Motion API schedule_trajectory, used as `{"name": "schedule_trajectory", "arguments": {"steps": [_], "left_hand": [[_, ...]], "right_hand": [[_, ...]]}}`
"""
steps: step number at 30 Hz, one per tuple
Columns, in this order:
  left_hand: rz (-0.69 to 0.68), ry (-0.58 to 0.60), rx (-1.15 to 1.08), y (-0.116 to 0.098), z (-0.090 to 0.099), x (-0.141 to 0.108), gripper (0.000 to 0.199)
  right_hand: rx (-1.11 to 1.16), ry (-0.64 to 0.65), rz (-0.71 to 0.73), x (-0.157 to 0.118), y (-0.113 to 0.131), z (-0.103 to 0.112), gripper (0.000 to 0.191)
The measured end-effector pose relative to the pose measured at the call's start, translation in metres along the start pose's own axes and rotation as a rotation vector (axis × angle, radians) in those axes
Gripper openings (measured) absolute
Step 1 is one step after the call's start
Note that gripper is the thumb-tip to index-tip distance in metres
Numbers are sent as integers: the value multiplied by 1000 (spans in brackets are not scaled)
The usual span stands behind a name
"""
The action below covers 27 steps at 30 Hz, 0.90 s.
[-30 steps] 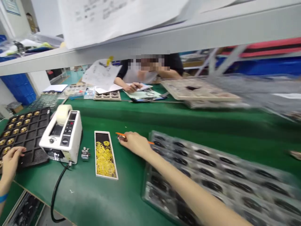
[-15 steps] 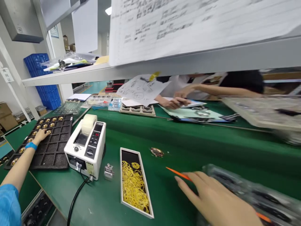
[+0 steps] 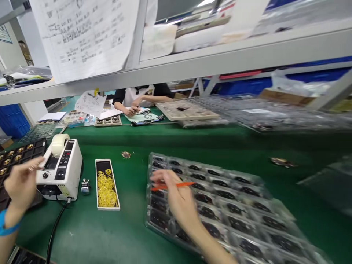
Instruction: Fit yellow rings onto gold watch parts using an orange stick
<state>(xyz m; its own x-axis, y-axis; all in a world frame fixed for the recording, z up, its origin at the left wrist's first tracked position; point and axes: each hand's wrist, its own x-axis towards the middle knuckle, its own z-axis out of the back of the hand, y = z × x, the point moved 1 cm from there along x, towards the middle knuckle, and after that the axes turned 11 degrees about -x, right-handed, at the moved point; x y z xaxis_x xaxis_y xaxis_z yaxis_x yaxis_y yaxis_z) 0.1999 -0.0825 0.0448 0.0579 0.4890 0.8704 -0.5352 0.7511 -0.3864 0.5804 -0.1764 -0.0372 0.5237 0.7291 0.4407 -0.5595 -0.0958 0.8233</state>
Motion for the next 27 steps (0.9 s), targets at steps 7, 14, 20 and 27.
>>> {"name": "schedule_trajectory", "arguments": {"steps": [7, 14, 20, 27], "left_hand": [[1056, 667, -1107, -88, -130, -60, 72], [1148, 588, -1240, -62, -137, -67, 65], [996, 560, -1163, -63, -138, -80, 57], [820, 538, -986, -66, -137, -90, 52]], "right_hand": [[406, 277, -82, -17, 32, -24, 64], [260, 304, 211, -55, 41, -47, 23], [242, 240, 191, -57, 39, -51, 20], [67, 52, 618, -66, 47, -46, 27]]}}
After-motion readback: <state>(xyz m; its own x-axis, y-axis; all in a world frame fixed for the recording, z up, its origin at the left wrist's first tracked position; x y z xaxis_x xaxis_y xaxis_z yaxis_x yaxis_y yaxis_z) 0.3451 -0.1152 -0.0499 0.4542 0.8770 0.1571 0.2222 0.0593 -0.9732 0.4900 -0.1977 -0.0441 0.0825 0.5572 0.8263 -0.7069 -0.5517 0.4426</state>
